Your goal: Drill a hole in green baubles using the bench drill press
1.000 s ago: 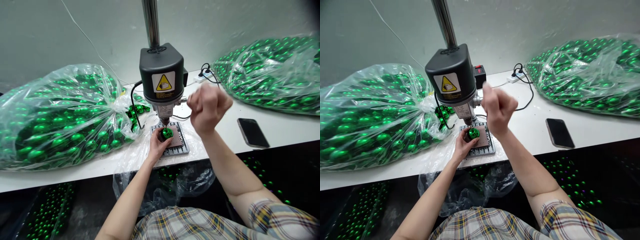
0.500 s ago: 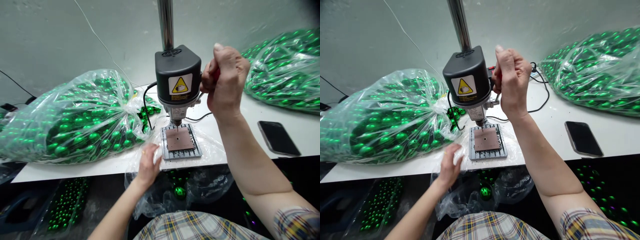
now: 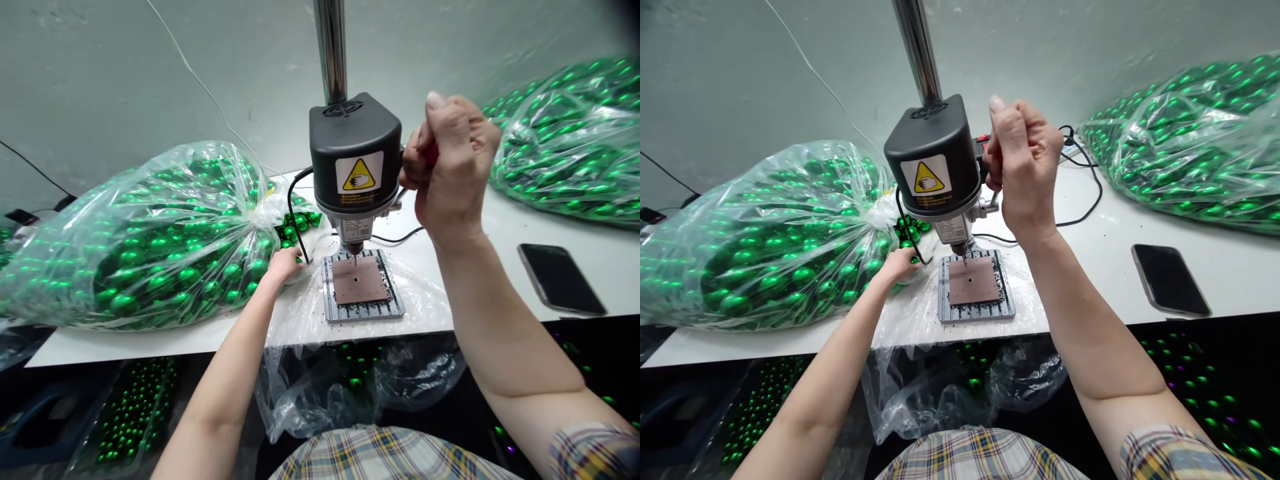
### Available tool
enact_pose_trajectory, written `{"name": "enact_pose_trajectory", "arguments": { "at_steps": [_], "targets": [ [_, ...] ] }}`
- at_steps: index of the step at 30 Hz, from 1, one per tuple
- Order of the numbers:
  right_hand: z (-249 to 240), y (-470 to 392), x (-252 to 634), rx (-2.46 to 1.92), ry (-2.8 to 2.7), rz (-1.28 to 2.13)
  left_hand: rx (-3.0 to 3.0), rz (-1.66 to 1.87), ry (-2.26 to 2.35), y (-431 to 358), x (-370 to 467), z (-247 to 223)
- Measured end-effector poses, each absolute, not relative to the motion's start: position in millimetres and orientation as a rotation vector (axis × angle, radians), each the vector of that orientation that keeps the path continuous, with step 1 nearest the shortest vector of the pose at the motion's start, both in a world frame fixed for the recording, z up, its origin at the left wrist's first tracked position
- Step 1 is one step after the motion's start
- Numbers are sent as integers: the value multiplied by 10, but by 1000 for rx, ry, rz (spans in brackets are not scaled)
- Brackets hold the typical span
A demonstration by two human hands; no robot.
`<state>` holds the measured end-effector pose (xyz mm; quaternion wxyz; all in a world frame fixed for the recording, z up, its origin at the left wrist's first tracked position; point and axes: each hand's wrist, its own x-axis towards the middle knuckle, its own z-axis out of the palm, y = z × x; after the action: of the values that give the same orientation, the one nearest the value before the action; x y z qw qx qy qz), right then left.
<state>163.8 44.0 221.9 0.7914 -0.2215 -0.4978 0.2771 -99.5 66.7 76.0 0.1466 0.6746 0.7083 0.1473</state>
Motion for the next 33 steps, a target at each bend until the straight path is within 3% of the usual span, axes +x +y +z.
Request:
{"name": "enact_pose_trajectory", "arguments": {
  "at_steps": [3, 5, 7, 13, 22, 33],
  "targets": [
    [2222, 423, 1638, -496, -1087, 607, 1777, 974, 1974, 435, -1096, 855],
    [2220, 418, 1637, -497, -1082, 611, 1417, 1483, 1705, 246, -1151, 915],
    [2213, 428, 1638, -484, -1070, 608, 1039, 1698, 1364, 48, -1161, 957],
    [2183, 487, 1647, -418, -1061, 604, 519, 1366, 970, -386, -868, 969],
    [2199, 484, 1676, -502, -1119, 584, 536, 1060, 897, -408, -566, 659],
    [2234, 432, 1641, -502, -1106, 581, 518, 1145, 889, -418, -508, 699]
  ]
}}
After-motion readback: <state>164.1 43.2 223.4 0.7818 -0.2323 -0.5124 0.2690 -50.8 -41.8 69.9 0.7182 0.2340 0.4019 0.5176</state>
